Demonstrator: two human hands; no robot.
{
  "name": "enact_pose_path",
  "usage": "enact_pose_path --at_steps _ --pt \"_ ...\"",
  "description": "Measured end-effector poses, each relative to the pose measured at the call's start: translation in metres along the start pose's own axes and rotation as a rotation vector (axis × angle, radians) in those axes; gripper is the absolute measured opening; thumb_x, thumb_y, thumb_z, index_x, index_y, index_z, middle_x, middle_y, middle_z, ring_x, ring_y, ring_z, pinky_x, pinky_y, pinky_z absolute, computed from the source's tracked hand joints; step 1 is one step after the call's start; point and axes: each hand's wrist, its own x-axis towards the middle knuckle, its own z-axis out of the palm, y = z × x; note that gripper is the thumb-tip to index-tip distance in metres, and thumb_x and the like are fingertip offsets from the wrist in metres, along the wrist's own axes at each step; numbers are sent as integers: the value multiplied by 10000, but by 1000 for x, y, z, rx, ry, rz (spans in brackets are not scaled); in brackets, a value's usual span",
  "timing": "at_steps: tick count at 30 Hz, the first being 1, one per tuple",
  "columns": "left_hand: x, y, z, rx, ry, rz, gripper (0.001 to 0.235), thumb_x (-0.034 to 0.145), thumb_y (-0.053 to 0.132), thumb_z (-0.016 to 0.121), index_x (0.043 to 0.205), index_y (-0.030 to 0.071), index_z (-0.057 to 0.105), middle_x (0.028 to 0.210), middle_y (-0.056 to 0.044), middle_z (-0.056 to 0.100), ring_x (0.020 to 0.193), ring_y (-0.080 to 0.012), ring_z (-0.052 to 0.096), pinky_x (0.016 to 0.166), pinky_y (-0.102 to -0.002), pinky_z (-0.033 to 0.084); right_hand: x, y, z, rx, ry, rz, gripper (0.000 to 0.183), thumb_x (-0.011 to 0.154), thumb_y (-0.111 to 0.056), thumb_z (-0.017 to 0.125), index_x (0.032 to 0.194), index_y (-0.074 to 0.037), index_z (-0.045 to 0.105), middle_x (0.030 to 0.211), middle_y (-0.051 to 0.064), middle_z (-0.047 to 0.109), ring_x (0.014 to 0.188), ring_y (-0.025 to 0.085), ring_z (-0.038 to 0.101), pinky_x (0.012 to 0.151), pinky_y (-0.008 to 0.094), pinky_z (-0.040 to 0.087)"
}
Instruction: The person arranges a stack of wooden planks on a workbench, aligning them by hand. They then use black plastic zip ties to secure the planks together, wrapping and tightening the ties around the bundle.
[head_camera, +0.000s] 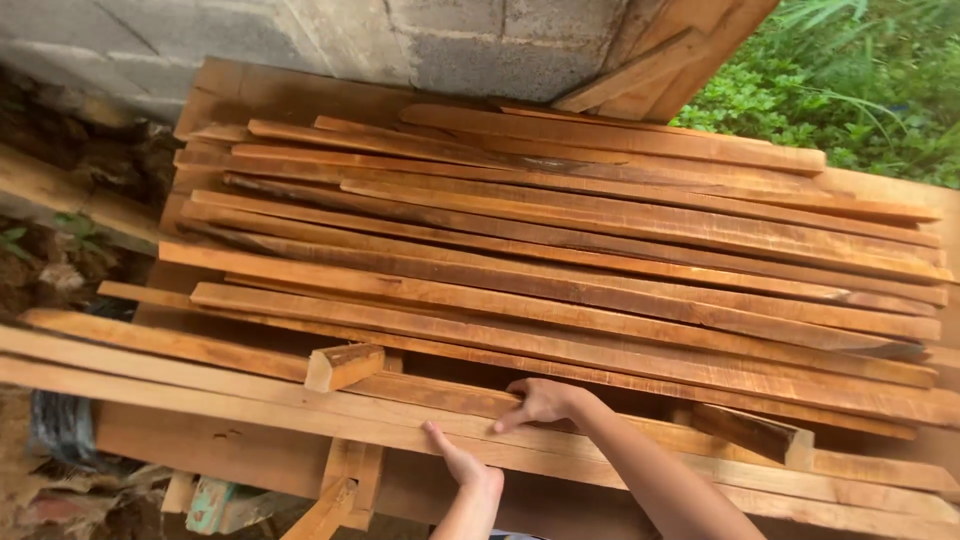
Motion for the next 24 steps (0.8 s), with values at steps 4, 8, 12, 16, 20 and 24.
enact_pose_path --at_steps 4,8,12,16,20,24 --pt "9 -4 -5 -53 -7 -31 898 868 761 289 1627 282 259 1626 -116 384 1412 -334 478 1099 -481 430 4 7 2 23 -2 28 1293 492 -786 743 1534 -98 407 1544 143 484 1409 366 493 1189 541 399" --pt "21 -10 -19 38 -94 18 914 847 738 279 1650 323 150 1667 -87 302 1471 -328 412 1158 -497 393 -5 5 6 42 140 -8 1140 533 -737 782 1427 -68 553 1397 130 625 1253 294 631 1074 400 504" --pt "98 -25 -76 217 -538 -63 978 836 675 439 1563 22 384 1519 -201 472 1327 -314 476 1087 -437 379 -8 6 17 -239 470 -223 960 667 -829 698 1308 -117 644 1003 109 783 824 283 763 763 387 602" --pt "140 6 -176 510 -643 -103 759 913 421 602 1493 -41 441 1516 -184 545 1283 -321 592 1032 -414 490 -28 -27 38 -331 743 -605 621 849 -533 728 1229 -49 645 1259 97 674 1048 322 687 866 403 555" --pt "280 22 -313 123 -460 54 260 1028 123 506 1106 -91 630 950 -246 669 860 -382 689 681 -453 552 -27 -107 62 -400 867 -980 324 914 -283 708 1141 -54 674 1231 78 661 1050 283 660 871 374 545" --pt "219 126 -285 -26 -169 264 364 1059 361 571 1106 6 631 956 -127 618 825 -220 583 704 -343 473 27 -191 92 -440 765 -1072 356 983 -312 622 1228 -53 625 1294 78 630 1059 302 672 842 387 563"
